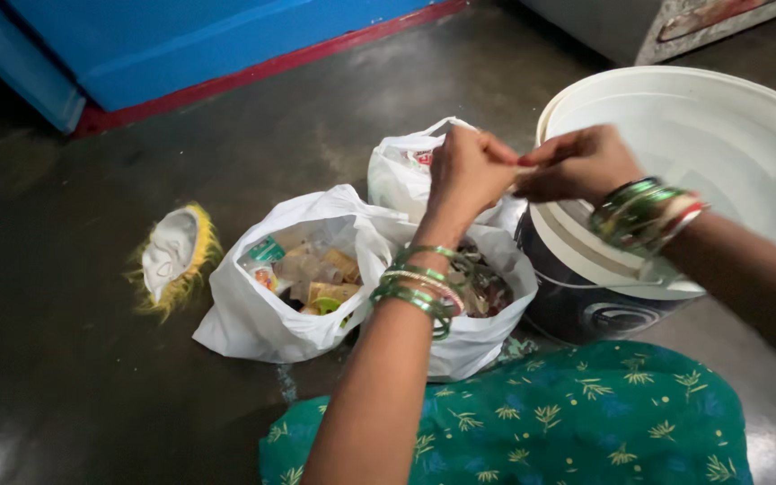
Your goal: The person sits on the floor and sorts through items in white plastic bags, picking up pieces of paper, cardboard, and plastic wrappers. They tear the items into smaller pieces by hand and place them into a white bucket. The person continues this process, handling various waste materials one by one.
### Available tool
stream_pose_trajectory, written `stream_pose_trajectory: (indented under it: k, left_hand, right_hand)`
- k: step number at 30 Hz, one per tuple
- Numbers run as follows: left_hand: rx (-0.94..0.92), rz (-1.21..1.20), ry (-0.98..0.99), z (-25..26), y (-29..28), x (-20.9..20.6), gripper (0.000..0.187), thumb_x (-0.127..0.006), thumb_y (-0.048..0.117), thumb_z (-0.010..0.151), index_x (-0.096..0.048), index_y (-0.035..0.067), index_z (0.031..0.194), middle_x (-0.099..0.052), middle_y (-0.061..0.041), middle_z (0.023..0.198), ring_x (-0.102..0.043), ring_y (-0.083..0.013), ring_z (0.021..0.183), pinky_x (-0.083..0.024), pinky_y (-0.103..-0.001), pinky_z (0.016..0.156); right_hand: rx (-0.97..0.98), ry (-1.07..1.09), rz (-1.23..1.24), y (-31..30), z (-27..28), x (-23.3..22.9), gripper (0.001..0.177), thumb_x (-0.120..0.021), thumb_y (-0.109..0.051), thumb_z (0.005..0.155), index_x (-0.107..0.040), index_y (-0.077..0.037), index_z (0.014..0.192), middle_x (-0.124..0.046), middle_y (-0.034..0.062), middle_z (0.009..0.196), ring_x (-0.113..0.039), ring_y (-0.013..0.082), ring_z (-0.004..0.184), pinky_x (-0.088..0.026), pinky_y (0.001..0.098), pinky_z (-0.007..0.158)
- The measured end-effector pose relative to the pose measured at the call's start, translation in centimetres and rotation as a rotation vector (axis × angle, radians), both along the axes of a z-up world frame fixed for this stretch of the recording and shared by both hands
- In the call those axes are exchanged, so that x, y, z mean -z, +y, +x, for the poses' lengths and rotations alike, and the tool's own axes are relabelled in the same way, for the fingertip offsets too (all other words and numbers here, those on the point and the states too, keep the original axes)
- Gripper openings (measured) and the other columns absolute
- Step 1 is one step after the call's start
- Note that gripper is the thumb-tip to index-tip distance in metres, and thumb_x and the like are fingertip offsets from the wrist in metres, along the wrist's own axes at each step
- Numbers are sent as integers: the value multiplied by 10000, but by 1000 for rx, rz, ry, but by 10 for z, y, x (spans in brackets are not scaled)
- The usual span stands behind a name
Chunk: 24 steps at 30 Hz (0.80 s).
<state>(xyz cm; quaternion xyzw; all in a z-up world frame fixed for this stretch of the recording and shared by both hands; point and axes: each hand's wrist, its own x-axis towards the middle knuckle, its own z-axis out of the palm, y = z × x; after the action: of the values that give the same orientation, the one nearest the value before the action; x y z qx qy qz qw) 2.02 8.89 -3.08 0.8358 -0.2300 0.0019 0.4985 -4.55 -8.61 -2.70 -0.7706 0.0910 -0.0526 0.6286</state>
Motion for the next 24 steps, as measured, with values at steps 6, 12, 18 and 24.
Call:
stream_pose_trajectory:
  k: [6,12,18,24]
  left_hand:
    - [-180,73,102,12,41,27,336,-843,289,723,-742,161,1017,-758,-96,1001,-726,-252,947,-555,-359,874]
    - [-158,-3,-9,4,41,8,307,-811,324,735,-768,150,984,-787,-56,991,-752,-200,943,-572,-338,844]
    - [18,-52,133,-41,-27,-32,395,-798,344,718,-736,153,1058,-775,-79,1028,-788,-238,848,-624,-363,701]
    - [146,-78,41,-77,-118,-40,366,-790,312,731,-786,154,1061,-793,-84,1009,-773,-195,916,-599,-306,784]
  right_hand:
    - [-140,-2,-189,46,33,44,370,-802,-23,779,-705,70,1124,-768,179,974,-770,211,773,-664,341,683]
    - [-128,41,-106,58,28,25,472,-755,-114,869,-642,11,1310,-760,163,1093,-731,238,845,-625,360,689]
    - [-53,-68,-11,-30,-23,-21,396,-741,-107,873,-651,10,1241,-741,155,1099,-762,216,943,-659,362,788]
    - [110,-99,-39,-95,-77,-33,362,-729,-116,899,-663,18,1228,-737,140,1119,-755,213,951,-662,359,851]
